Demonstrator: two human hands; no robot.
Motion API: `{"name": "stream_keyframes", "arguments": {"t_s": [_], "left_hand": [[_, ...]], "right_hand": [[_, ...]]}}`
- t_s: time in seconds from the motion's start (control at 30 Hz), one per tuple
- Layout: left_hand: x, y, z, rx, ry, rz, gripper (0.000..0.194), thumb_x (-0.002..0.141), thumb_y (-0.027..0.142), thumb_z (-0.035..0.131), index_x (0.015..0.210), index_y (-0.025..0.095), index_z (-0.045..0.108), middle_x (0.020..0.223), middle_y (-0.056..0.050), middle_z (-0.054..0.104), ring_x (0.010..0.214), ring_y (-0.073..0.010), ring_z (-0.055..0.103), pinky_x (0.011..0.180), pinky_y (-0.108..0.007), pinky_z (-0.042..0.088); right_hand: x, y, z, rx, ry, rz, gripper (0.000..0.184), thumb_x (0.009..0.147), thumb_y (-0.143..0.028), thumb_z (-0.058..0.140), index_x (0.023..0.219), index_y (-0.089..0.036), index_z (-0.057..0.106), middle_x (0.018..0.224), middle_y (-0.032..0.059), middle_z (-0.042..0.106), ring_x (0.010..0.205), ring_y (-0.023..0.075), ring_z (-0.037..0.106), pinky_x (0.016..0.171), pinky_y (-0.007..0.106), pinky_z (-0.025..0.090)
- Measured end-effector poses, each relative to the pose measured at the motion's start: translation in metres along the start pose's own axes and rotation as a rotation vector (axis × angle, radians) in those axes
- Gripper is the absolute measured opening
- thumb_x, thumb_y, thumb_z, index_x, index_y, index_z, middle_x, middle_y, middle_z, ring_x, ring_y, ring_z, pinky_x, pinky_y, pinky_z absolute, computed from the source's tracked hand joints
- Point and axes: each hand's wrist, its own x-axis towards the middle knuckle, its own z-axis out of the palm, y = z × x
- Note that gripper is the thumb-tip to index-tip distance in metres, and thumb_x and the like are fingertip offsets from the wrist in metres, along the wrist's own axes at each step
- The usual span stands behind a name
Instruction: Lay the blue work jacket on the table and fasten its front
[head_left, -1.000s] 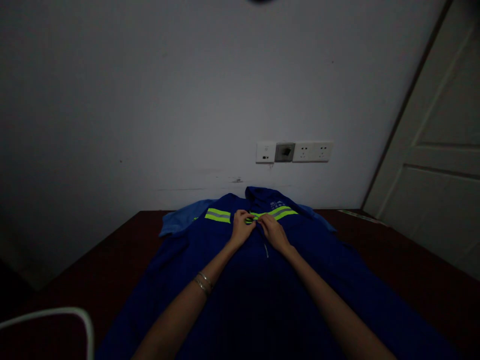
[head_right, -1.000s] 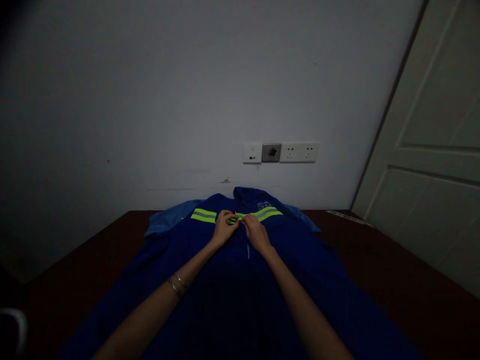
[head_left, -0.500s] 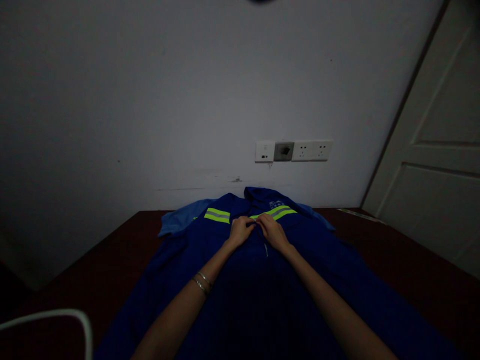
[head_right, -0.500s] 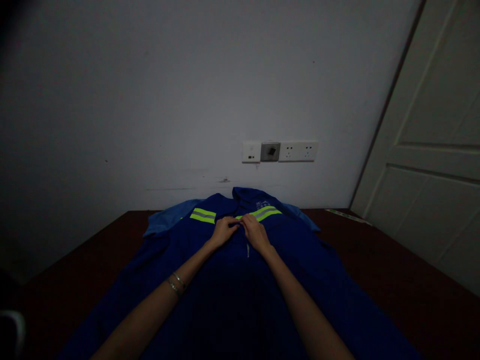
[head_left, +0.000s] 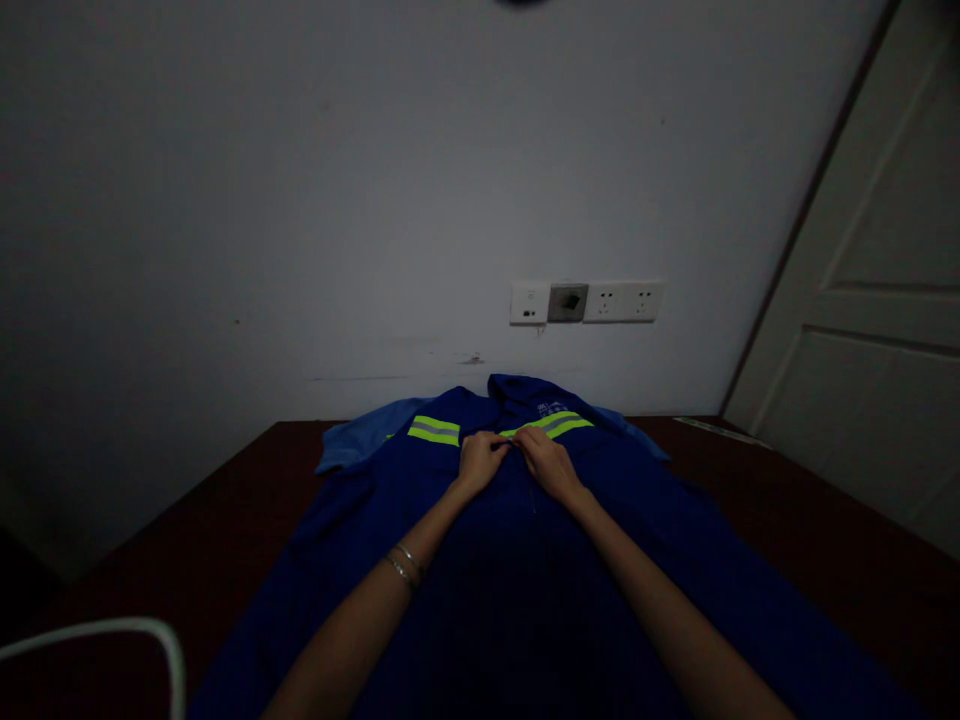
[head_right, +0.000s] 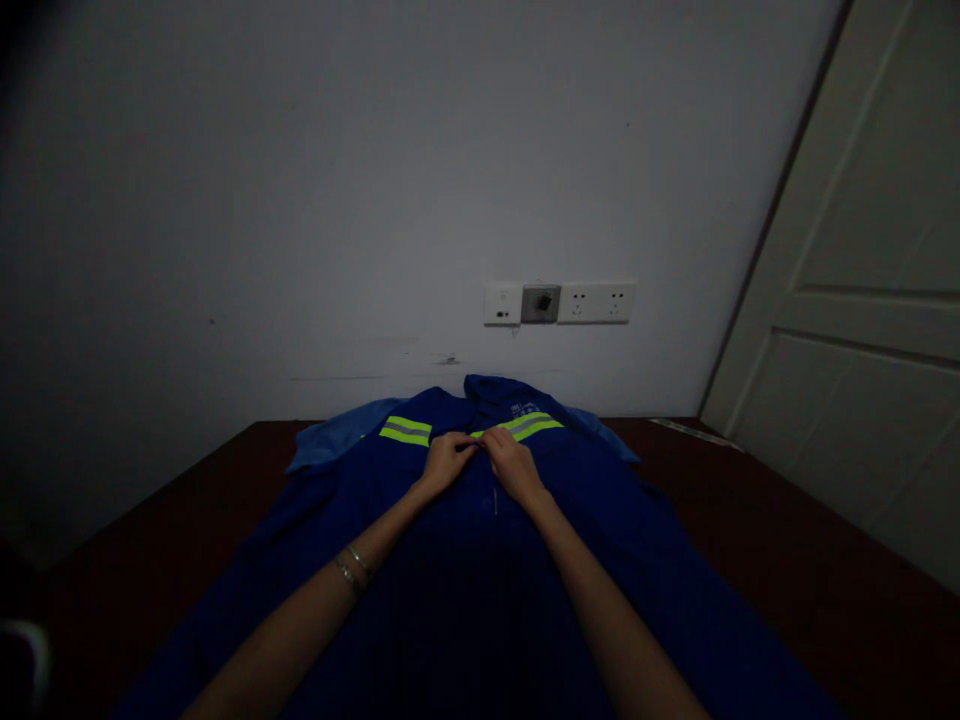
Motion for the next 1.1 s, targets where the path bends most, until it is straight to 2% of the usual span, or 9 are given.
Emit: {"name": "stream_keyframes", "arguments": {"t_s": [0.1, 0.27, 0.57, 0.8, 1.1], "left_hand": [[0.001, -0.003, 0.001, 0.064, 0.003, 0.053, 0.018, 0.071, 0.02, 0.058, 0.085, 0.021, 0.07, 0.087, -0.005, 0.068, 0.083, -0.0192, 0.06, 0.079, -0.028, 0.04], [0.002, -0.008, 0.001, 0.114, 0.011, 0.119, 0.018, 0.074, 0.021, 0.056, 0.087, 0.02, 0.07, 0.087, -0.007, 0.068, 0.08, -0.0193, 0.061, 0.074, -0.027, 0.042], [0.002, -0.007, 0.001, 0.048, 0.022, 0.082, 0.017, 0.072, 0.021, 0.059, 0.085, 0.022, 0.07, 0.085, -0.005, 0.067, 0.08, -0.0182, 0.06, 0.075, -0.026, 0.041], [0.002, -0.004, 0.0, 0.155, -0.012, 0.121, 0.019, 0.075, 0.019, 0.058, 0.09, 0.021, 0.069, 0.088, -0.005, 0.067, 0.081, -0.0166, 0.059, 0.077, -0.026, 0.042], [0.001, 0.001, -0.001, 0.272, -0.035, 0.061, 0.019, 0.076, 0.02, 0.058, 0.091, 0.02, 0.068, 0.091, -0.004, 0.067, 0.087, -0.0144, 0.058, 0.083, -0.025, 0.04]], "right_hand": [[0.002, 0.003, 0.001, 0.086, 0.03, 0.029, 0.018, 0.086, -0.022, 0.041, 0.09, -0.021, 0.058, 0.092, 0.0066, 0.059, 0.09, 0.0177, 0.052, 0.077, 0.03, 0.044], [0.009, 0.012, 0.011, 0.299, 0.08, 0.164, 0.015, 0.08, -0.03, 0.052, 0.079, -0.019, 0.062, 0.084, 0.0046, 0.062, 0.082, 0.016, 0.056, 0.076, 0.029, 0.044], [0.013, 0.02, 0.019, 0.495, 0.109, 0.343, 0.019, 0.071, -0.033, 0.06, 0.075, -0.016, 0.066, 0.08, 0.0053, 0.065, 0.077, 0.0163, 0.058, 0.072, 0.029, 0.045], [0.016, 0.017, 0.014, 0.502, 0.017, 0.345, 0.025, 0.075, -0.037, 0.055, 0.077, -0.017, 0.069, 0.08, 0.0064, 0.067, 0.077, 0.018, 0.06, 0.072, 0.029, 0.044], [0.016, 0.026, 0.018, 0.498, -0.075, 0.323, 0.02, 0.072, -0.031, 0.06, 0.081, -0.016, 0.068, 0.084, 0.0063, 0.066, 0.08, 0.0171, 0.058, 0.075, 0.028, 0.042]]}}
